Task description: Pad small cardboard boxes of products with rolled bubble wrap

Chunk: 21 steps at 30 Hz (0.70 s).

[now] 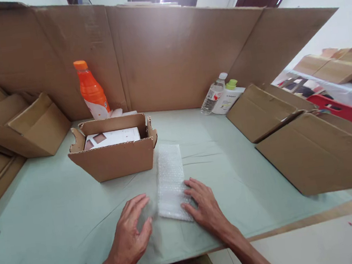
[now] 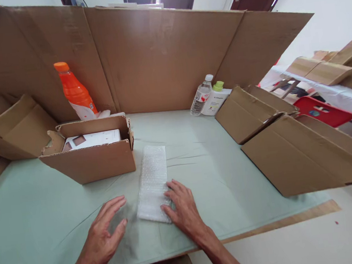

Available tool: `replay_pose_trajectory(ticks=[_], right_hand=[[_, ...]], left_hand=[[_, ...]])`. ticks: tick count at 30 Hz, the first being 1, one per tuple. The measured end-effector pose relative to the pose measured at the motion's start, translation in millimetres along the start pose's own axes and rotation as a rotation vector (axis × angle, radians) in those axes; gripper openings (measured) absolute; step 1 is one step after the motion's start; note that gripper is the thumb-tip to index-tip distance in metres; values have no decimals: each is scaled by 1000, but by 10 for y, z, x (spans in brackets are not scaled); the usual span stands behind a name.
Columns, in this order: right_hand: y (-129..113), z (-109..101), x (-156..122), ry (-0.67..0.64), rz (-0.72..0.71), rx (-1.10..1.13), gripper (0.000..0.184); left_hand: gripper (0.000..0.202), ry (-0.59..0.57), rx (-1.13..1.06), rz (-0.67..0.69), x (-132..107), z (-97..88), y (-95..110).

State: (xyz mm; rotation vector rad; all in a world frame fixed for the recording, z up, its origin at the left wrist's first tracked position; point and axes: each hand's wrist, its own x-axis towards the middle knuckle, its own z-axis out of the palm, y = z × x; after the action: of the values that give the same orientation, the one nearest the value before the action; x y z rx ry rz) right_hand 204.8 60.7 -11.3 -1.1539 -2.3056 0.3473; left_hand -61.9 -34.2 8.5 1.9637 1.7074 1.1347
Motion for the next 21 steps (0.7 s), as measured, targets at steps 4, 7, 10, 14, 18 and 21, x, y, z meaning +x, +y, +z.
replay_pose_trajectory(ticks=[4,7,10,14,18,21], right_hand=[[-225,-89,-41,69,-67,103,8],[-404,-239,-90,18,-50,312,13],[-470,-244,-101,22,8,378,10],[-395,-137,-109,203,49,207,17],[-377,-171,-238,231,-32,129,28],[-459,-147,-354,81,-125,113,39]], left_hand=[[64,-100,-66,-39,75,83,147],[71,-218,-153,-140,65,129,229],[61,-313,-214,-283,39,155,265],[57,-330,-174,-386,70,200,232],[59,-368,-29,-414,119,275,153],[59,-373,21,-393,115,316,118]])
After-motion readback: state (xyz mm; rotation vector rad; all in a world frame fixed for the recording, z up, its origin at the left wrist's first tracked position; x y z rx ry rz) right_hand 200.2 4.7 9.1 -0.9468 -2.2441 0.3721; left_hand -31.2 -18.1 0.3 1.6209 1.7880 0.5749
